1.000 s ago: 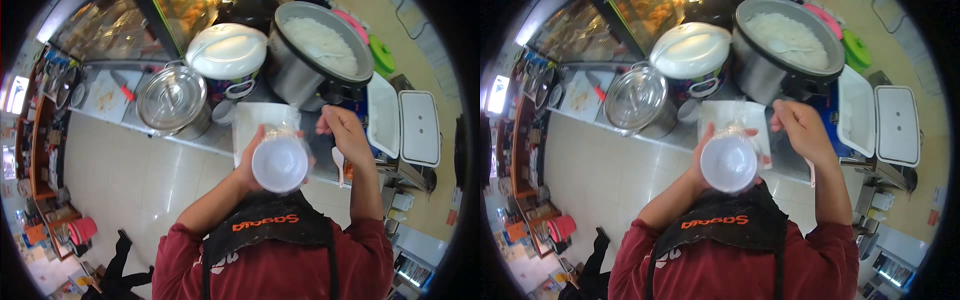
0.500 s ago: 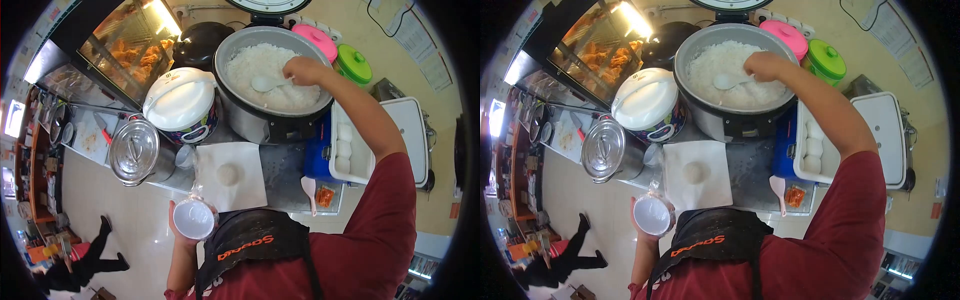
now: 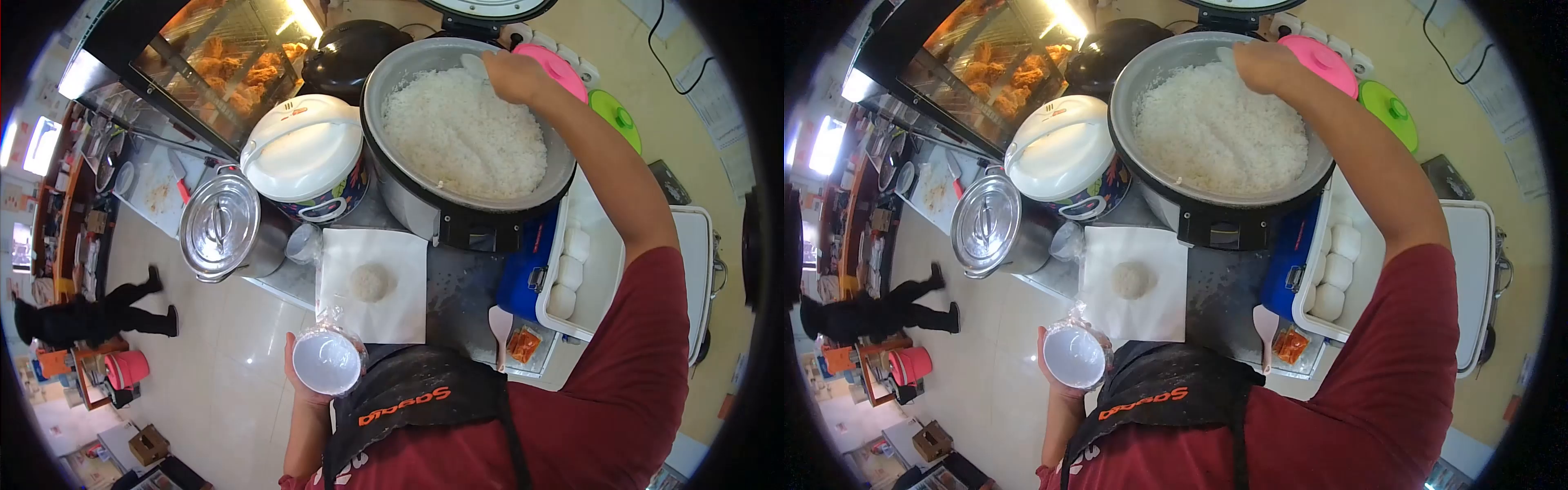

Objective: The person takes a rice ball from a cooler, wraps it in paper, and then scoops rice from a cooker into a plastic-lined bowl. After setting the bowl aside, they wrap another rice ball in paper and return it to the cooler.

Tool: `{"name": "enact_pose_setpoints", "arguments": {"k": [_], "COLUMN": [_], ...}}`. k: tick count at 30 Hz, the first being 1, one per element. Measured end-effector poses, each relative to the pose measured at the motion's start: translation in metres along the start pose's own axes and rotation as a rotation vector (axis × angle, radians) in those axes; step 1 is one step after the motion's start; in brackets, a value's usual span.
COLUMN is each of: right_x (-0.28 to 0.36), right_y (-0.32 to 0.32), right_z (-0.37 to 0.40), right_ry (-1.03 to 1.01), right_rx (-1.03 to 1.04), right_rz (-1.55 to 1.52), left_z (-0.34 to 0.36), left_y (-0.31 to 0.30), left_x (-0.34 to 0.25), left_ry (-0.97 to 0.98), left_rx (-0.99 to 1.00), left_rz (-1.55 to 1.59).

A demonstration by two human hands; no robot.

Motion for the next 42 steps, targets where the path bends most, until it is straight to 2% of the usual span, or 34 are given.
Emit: {"name": "enact_pose_setpoints", "arguments": {"k": [2,4,5,11,14,15,17,20,23,26,29,32,35,37,39,42], "right_x": [-0.009,0.002,0.009,0.038,0.064,0.083,0.124,0.144,0.111,0.085,0.111,0.151,0.163,0.166,0.157,0.132], "right_y": [0.014,0.034,0.037,0.028,0.024,0.017,0.001,-0.007,-0.036,-0.033,0.01,0.018,0.003,-0.001,-0.016,-0.032], "right_z": [-0.016,-0.036,-0.044,-0.05,-0.029,-0.014,0.019,0.057,0.055,-0.01,-0.051,-0.015,0.039,0.074,0.105,0.112], "right_ry": [0.069,0.074,0.047,-0.131,-0.245,-0.324,-0.426,-0.566,-0.688,-0.438,-0.504,-0.775,-0.773,-0.86,-0.899,-0.897], "right_rx": [0.102,0.204,0.187,0.153,0.086,0.047,0.095,0.178,-0.063,-0.139,-0.167,-0.209,0.024,0.112,0.015,0.091], "right_rz": [0.089,0.156,0.134,-0.147,-0.227,-0.234,-0.037,0.2,0.132,0.197,0.161,0.141,0.233,0.334,0.237,0.338], "left_z": [-0.003,-0.002,-0.001,-0.006,-0.014,-0.02,-0.029,-0.03,-0.02,-0.016,-0.011,-0.002,0.001,0.002,0.0,0.002], "left_y": [0.002,0.003,0.002,0.001,-0.001,0.003,0.008,0.006,0.0,-0.003,-0.002,-0.007,-0.02,-0.024,-0.019,-0.025], "left_x": [0.003,0.005,0.005,0.01,0.015,0.016,0.018,0.013,0.007,0.011,0.014,0.016,0.02,0.021,0.019,0.013], "left_ry": [-0.009,-0.001,0.006,0.019,0.005,-0.01,-0.034,-0.022,0.046,0.032,0.048,0.075,0.062,0.058,0.07,0.064], "left_rx": [0.088,0.018,-0.018,0.084,-0.155,-0.133,-0.092,-0.148,-0.103,-0.134,-0.142,-0.146,-0.225,-0.255,-0.233,-0.334], "left_rz": [0.045,0.047,0.05,0.036,-0.057,-0.068,-0.091,-0.125,-0.163,-0.082,-0.117,-0.084,-0.026,-0.03,-0.071,-0.036]}}
Point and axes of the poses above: each hand's wrist, its own z-axis away from the middle knuckle, its own y-axis out of the palm, x = y × z, the point moved 8 cm from there along -z, towards the middle knuckle, and after that the axes turned 1 degree about x, right-handed, at the moved point
